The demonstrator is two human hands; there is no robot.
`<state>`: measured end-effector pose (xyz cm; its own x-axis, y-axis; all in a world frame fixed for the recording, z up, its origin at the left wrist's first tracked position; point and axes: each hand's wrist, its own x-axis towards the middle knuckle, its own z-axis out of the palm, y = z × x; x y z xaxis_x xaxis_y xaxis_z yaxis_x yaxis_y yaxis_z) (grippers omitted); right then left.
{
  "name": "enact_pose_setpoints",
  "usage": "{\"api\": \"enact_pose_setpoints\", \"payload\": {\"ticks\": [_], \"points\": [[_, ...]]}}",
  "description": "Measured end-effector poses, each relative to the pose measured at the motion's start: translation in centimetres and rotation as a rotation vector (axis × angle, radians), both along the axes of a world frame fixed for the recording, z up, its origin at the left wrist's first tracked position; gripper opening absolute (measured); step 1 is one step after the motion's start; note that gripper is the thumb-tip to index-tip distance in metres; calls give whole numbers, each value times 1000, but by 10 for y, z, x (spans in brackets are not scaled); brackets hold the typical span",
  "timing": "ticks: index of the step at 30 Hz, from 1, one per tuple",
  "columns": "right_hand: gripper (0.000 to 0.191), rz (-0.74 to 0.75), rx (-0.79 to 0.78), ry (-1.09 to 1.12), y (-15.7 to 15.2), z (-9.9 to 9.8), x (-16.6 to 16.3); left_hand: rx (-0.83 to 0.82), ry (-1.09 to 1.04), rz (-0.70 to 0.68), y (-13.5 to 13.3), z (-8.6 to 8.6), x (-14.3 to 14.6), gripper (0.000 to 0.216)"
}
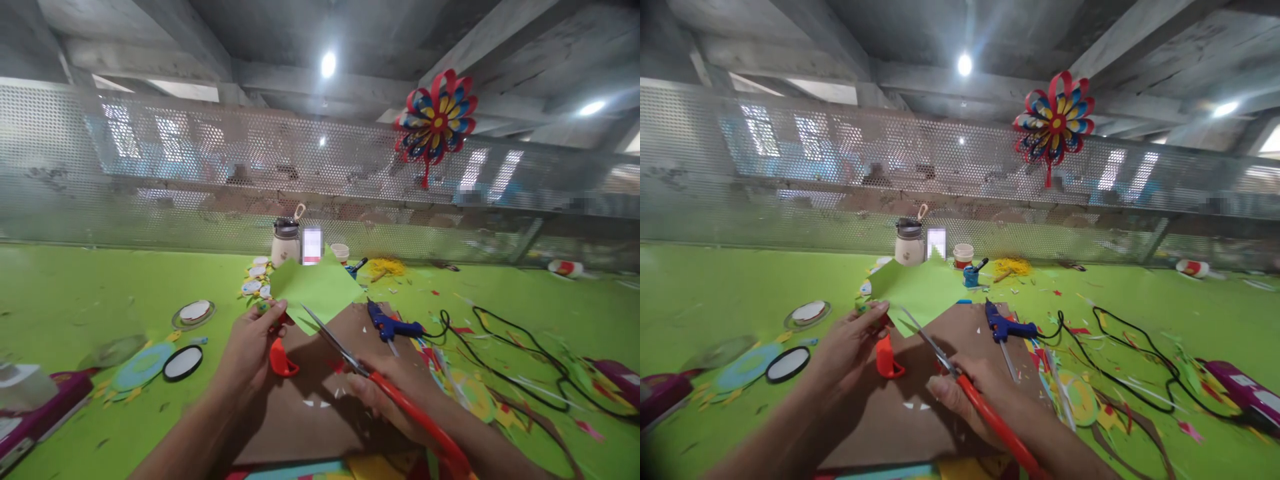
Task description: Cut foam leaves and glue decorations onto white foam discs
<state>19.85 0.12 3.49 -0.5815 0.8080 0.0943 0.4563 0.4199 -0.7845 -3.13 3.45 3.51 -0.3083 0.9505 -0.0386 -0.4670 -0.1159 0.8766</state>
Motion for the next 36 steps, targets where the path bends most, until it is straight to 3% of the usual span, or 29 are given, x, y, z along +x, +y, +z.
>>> {"api": "enact_pose_setpoints", "payload": {"ticks": [13,36], "points": [[41,-20,-44,-48,-3,4,0,-5,-50,-81,0,-2,2,25],[45,0,-9,-65,-2,2,0,25,-17,-37,2,-9,2,26]]}}
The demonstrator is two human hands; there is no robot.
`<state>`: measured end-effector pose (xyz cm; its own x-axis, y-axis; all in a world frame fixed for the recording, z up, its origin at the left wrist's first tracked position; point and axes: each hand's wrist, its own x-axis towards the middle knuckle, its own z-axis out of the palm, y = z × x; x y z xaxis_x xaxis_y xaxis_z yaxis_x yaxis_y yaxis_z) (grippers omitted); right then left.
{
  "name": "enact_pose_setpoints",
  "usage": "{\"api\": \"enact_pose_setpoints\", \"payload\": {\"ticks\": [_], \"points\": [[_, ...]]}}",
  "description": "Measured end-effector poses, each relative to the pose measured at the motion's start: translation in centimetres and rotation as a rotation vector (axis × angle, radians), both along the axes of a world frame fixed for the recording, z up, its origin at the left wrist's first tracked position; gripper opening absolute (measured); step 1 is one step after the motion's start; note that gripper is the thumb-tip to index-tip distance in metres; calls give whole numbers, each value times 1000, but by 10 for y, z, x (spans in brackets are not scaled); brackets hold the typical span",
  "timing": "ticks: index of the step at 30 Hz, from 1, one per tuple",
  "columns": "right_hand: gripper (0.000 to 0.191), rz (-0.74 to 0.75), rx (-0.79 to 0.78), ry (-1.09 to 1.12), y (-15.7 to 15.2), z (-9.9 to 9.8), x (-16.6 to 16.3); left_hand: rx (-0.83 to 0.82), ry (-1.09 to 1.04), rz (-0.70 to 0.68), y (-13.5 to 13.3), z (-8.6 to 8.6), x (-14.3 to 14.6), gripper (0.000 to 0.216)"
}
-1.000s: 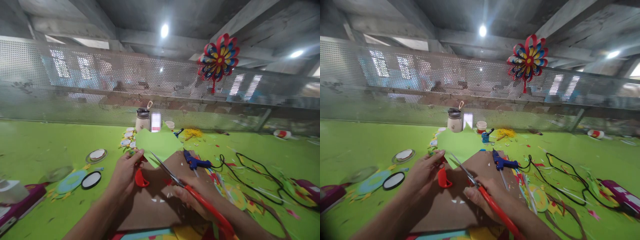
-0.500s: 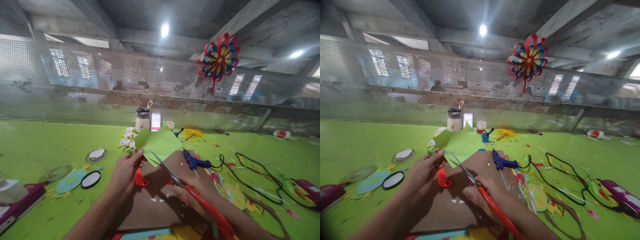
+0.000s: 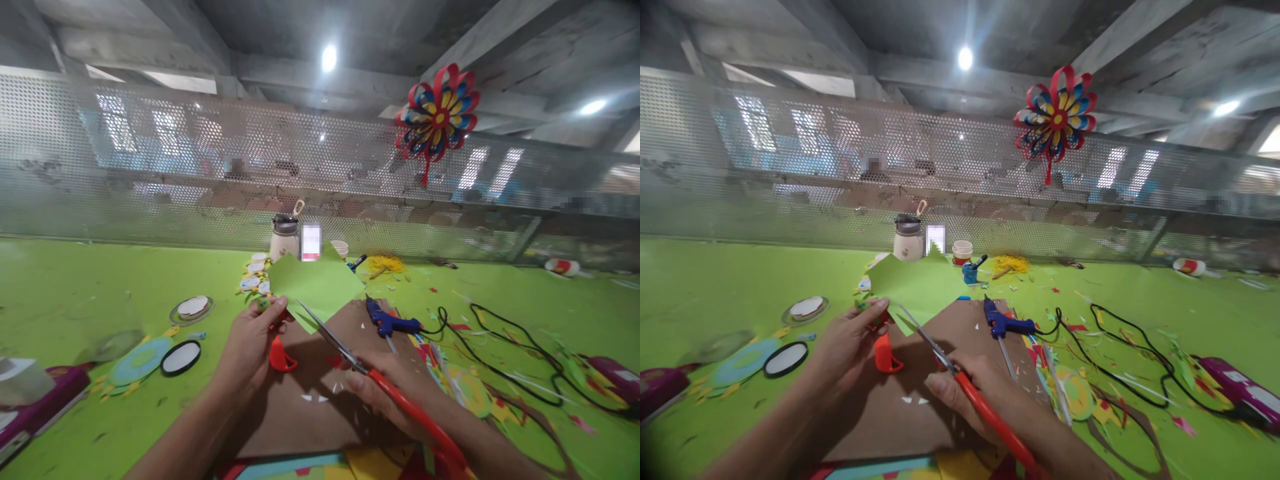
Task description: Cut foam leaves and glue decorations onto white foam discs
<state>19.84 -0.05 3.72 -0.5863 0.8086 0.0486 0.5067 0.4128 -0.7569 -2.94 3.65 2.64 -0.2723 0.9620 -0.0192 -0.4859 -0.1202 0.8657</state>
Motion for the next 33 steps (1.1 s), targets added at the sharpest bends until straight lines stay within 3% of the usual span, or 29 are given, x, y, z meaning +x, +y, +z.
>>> {"api": "enact_pose_setpoints", "payload": {"ticks": [9,17,24,33], "points": [[41,-21,-5,14,-4,6,-1,-13,-2,-21,-1,1,1,24],[38,-68,-116,50,-3,3,-2,-24,-5,-1,-1,3,2,22],[42,-103,40,-16,-3,-1,-2,-43,-14,-19,0,0,2,20],[40,-70,-4,-9,-5,6,-2,-45,-25,-77,-3,0,9,22]]}}
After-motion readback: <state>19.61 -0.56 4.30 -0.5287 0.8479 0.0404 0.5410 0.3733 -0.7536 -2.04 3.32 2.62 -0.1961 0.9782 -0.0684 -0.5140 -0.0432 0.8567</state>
